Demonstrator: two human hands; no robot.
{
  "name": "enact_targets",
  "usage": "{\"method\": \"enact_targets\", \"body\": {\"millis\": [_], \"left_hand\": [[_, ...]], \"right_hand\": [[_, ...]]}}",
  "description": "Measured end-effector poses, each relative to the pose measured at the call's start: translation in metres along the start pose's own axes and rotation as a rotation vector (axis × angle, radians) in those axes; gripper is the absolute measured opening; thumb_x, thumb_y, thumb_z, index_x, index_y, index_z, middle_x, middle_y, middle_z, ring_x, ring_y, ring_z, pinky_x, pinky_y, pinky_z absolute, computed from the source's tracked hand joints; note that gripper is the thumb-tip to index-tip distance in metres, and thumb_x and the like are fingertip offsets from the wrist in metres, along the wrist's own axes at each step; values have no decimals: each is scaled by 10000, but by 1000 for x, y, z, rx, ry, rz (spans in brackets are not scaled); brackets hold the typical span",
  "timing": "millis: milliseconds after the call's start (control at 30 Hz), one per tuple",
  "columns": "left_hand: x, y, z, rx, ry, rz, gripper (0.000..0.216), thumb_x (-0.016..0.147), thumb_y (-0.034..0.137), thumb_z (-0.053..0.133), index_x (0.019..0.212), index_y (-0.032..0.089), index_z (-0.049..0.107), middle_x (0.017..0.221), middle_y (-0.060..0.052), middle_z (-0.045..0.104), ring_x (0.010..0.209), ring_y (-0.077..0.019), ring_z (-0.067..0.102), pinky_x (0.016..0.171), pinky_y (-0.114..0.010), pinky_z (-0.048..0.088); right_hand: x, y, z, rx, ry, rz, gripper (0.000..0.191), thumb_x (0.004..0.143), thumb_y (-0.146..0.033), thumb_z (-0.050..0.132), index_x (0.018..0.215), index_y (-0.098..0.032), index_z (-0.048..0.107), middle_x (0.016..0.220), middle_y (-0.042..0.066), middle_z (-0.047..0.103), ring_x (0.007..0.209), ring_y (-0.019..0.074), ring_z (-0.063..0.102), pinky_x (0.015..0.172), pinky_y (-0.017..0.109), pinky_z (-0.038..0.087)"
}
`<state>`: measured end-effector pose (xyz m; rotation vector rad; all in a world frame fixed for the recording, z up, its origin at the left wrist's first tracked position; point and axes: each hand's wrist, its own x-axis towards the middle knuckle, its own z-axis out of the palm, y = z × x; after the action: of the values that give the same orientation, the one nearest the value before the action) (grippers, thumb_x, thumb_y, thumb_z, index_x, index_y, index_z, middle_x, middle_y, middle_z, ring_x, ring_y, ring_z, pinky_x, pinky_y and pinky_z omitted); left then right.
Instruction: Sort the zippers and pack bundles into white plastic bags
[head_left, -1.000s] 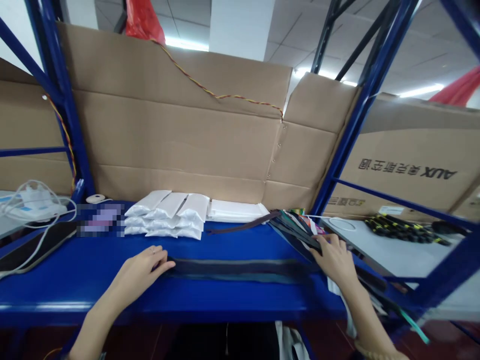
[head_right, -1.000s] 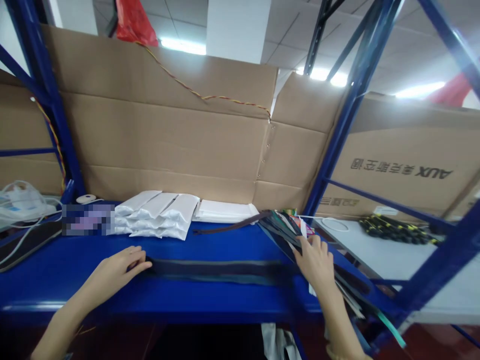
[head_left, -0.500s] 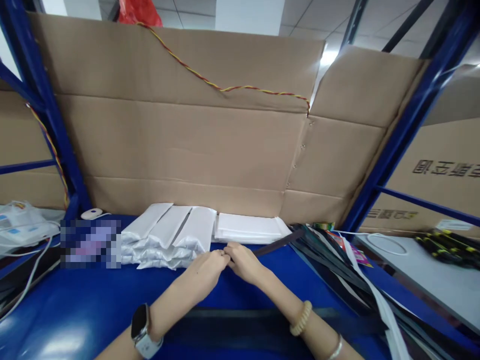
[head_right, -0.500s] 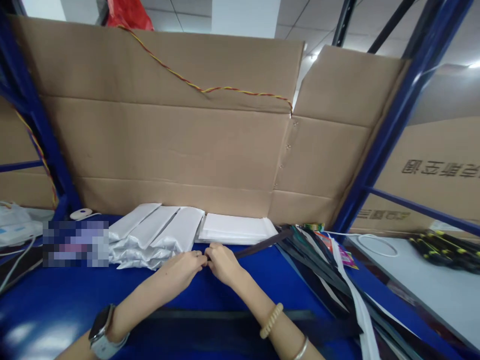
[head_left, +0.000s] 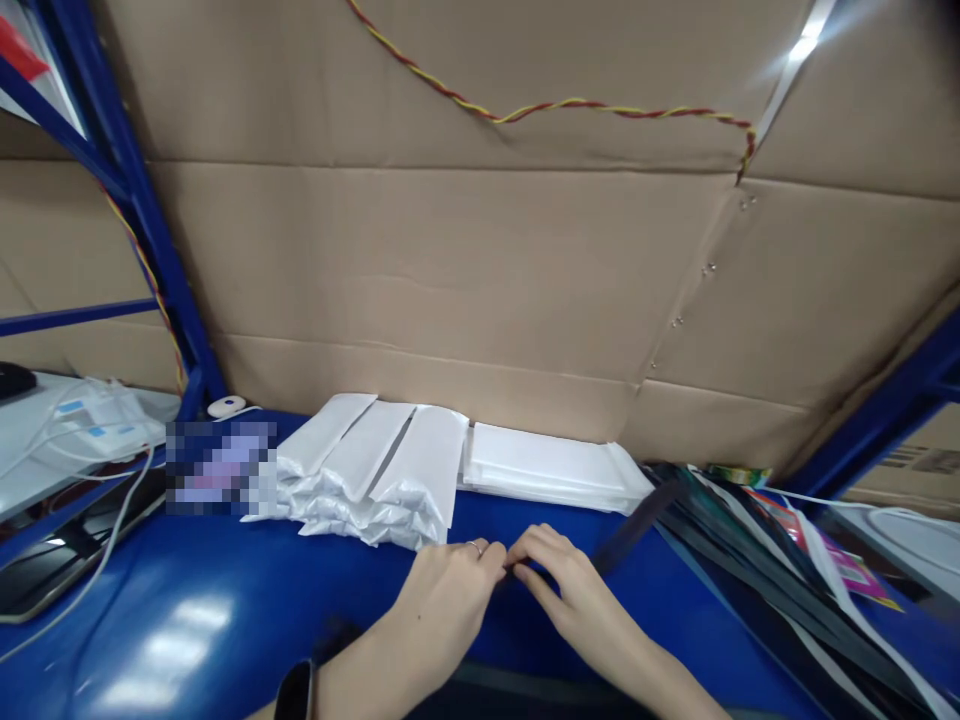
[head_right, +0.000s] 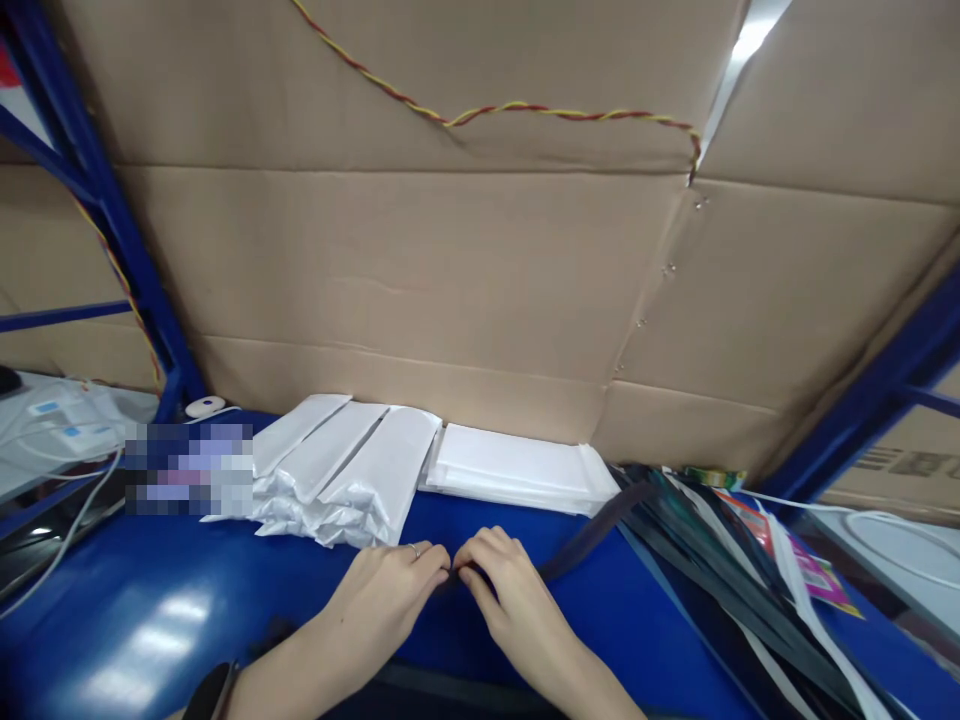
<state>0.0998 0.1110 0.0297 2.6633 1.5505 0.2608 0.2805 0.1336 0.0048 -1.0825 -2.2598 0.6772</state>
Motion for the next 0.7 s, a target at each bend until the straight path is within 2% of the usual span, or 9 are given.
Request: {"method": "enact_targets", "body": {"millis": [100, 167, 267, 367, 500, 700], "left_hand": [[1, -2, 1, 18, 58, -19, 173, 954, 197, 369, 896, 202, 532, 819, -77, 665, 674, -223, 659, 477, -310, 367], [1, -4, 0, 24, 109, -37, 187, 964, 198, 329, 908, 209, 508, 816, -80, 659, 659, -210, 652, 469, -308, 358], [1, -6, 1, 33, 174, -37, 208, 977, 208, 288, 914, 212, 486, 820, -77, 656, 657, -197, 653, 465, -301, 352], [0, -6, 1, 70, 224, -13, 228, 988, 224, 277, 895, 203, 484, 770, -59, 653, 617, -187, 651, 445, -291, 329], [2, -6, -1, 122, 280, -2, 232, 995, 252, 315, 849, 186, 483, 672, -19, 632, 573, -167, 638, 441, -255, 312], [4, -9, 1, 92, 344, 137, 280, 997, 294, 315, 802, 173, 474, 642, 2, 616, 544, -147, 614, 454, -241, 321]], "right_hand": [[-6, -1, 6, 38, 202, 9, 69, 891, -220, 471, 935, -245, 517, 974, 75, 559, 934, 232, 534, 807, 370, 443], [-9, -4, 10, 8, 260, 12, 42, 897, -259, 471, 872, -248, 503, 885, 73, 551, 845, 237, 538, 743, 373, 446], [-13, -9, 14, -27, 189, 6, 135, 922, -276, 431, 839, -251, 535, 818, 60, 575, 758, 225, 549, 733, 383, 436], [-14, -16, 18, 11, 122, 29, 144, 925, -260, 429, 922, -245, 573, 890, 63, 623, 814, 222, 579, 780, 379, 436], [-15, -24, 17, 165, 98, 85, 150, 920, -241, 443, 925, -205, 588, 875, 51, 644, 796, 191, 591, 745, 318, 439], [-15, -22, 15, 394, 79, 175, 195, 928, -274, 455, 844, -181, 605, 760, 11, 629, 674, 134, 559, 670, 255, 421]]}}
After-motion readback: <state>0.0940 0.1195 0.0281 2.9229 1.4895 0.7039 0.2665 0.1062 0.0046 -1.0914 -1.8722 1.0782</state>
